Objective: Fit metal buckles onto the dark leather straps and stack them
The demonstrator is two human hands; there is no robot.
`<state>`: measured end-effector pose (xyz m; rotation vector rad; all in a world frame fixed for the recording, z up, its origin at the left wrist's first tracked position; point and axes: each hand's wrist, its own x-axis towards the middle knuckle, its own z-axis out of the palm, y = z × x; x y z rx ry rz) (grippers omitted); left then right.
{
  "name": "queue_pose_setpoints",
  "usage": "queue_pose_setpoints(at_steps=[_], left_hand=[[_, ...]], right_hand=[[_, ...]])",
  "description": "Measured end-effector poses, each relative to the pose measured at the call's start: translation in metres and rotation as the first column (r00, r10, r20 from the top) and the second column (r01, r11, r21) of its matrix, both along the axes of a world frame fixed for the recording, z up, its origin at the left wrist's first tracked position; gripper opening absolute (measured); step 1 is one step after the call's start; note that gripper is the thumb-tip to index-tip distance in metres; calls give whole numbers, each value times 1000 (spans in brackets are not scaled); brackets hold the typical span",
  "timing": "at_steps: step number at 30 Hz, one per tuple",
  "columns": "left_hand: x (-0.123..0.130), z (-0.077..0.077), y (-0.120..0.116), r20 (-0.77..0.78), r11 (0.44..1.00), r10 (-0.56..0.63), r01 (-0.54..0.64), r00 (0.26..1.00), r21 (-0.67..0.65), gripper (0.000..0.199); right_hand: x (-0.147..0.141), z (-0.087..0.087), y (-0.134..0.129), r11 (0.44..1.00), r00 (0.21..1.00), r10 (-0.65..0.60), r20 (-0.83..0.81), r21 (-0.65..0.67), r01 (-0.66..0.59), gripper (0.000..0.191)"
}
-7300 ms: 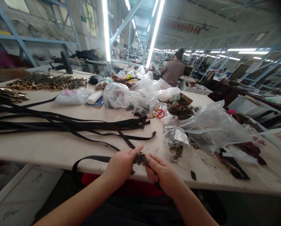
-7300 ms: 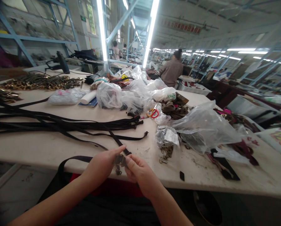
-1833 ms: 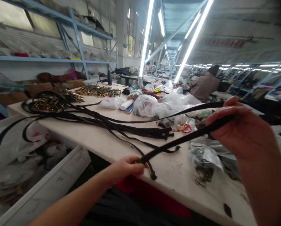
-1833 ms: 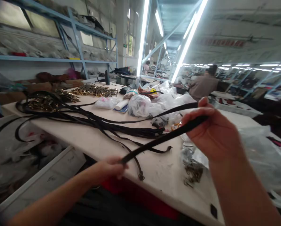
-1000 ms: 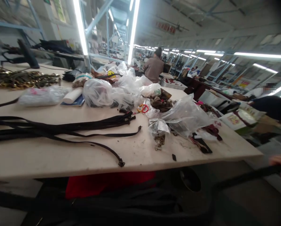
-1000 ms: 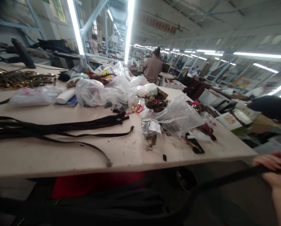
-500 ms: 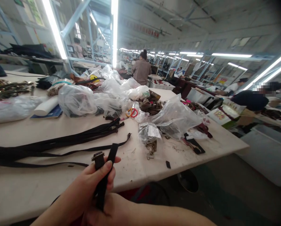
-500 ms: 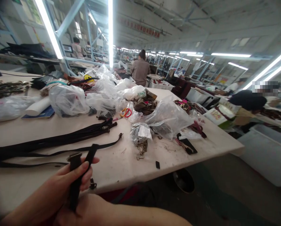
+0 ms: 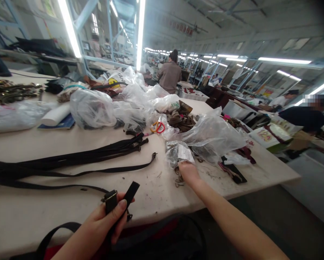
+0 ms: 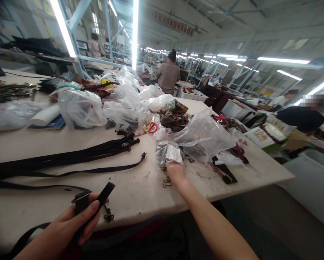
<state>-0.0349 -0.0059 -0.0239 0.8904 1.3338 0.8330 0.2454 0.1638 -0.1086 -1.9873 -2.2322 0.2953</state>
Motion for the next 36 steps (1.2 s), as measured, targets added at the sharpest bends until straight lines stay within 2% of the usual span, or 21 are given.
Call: queue_pose_setpoints(at_steps=[5,9,10,11,13,14,15,16,17,20,22,23,24,25,26,27,29,30,32,33,36], left_hand=[[-4,-4,-14,9,1000,13,-13,1000,5,45],[8,2,-20,7,996,-65,64,998,59,49],[10,5,-21,8,995,-68,67,998,78,48],[13,8,-22,16,993,-67,65,998,98,47],[15,14,-26,59,988,-74,65,996,140,44],[15,15,-28,90,985,-92,77,992,157,42],[14,15,-31,122,981,-116,94,986,169,41],[12,15,-34,152,977,-143,116,978,177,39],[9,15,-37,173,973,-170,139,970,182,37],[-3,12,-45,197,953,-280,248,939,174,34],[-10,12,-48,173,928,-363,339,915,154,34],[-12,13,-49,154,914,-401,382,903,140,34],[-14,13,-49,132,902,-428,413,894,128,34],[-14,14,-49,106,896,-439,426,892,122,34],[-14,15,-49,83,897,-436,424,896,125,33],[-12,16,-49,69,902,-422,410,904,138,34],[-9,17,-48,50,917,-368,353,929,187,36],[-7,18,-48,44,920,-343,326,938,216,39],[-4,20,-49,42,920,-317,297,947,256,43],[-3,21,-49,40,917,-316,294,948,270,43],[-3,24,-50,48,910,-330,305,943,282,38]], right_hand=[[3,15,-25,994,977,-24,-214,102,47,9],[-29,43,-68,995,885,7,-466,90,40,22],[-42,51,-82,999,812,16,-583,42,10,25],[-55,60,-97,999,686,-5,-728,-38,-32,26],[-81,78,-124,953,286,-187,-940,-244,-180,29],[-91,86,-135,904,84,-320,-944,-331,-272,30],[-100,93,-145,850,-60,-438,-897,-392,-351,30],[-107,98,-152,807,-132,-517,-846,-430,-405,29],[-111,101,-156,769,-164,-572,-803,-456,-447,27],[-117,101,-164,645,-148,-694,-705,-517,-563,26],[-118,95,-167,537,-80,-757,-648,-549,-641,27],[-118,91,-170,497,-41,-772,-635,-562,-661,27],[-119,87,-173,480,-5,-767,-641,-569,-668,28],[-119,84,-176,495,22,-741,-672,-568,-658,27],[-120,81,-179,548,44,-685,-727,-554,-626,26],[-120,79,-181,632,69,-592,-803,-517,-577,24],[-120,79,-184,807,155,-305,-940,-341,-483,22],[-120,81,-184,858,205,-147,-968,-228,-460,23],[-118,85,-183,874,277,76,-958,-70,-481,25],[-118,88,-182,864,286,122,-951,-40,-503,25],[-115,92,-180,842,242,88,-966,-57,-536,18]])
